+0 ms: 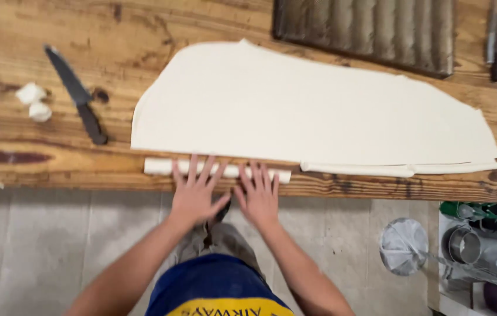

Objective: Shaping dough into long strips and placing them on a baking tray

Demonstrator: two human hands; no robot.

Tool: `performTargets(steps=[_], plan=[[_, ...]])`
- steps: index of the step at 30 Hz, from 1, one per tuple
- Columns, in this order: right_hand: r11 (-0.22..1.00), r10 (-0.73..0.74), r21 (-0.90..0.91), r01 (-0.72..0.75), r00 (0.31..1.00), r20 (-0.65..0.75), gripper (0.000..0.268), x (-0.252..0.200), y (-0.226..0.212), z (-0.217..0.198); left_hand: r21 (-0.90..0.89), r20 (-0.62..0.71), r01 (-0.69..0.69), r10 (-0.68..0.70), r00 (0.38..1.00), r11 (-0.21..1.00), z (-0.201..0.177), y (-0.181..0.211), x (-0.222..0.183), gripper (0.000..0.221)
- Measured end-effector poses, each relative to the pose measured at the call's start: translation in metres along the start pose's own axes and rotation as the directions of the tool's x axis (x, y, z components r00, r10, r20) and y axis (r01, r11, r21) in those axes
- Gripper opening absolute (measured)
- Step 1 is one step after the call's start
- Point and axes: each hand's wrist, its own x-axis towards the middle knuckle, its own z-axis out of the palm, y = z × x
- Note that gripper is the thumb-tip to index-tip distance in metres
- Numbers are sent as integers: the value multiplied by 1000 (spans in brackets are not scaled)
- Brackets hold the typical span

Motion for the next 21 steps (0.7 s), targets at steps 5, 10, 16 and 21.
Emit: performTargets(steps=[5,10,16,21], plan=[[998,61,-13,-61,998,6,69,-11,6,6,-20,-274,44,-48,961,999,30,-27,-14,75],[975,218,15,-220,973,74,67,30,13,-19,10,-147,165,-162,976,986,12,-57,29,81],[999,-10,35,17,982,-190,58,-32,26,-11,178,-400,117,-37,916,977,18,-49,-41,91],[970,225,71,-234,968,116,62,23,27,-49,82,-410,95,-53,910,992,13,-95,26,82]])
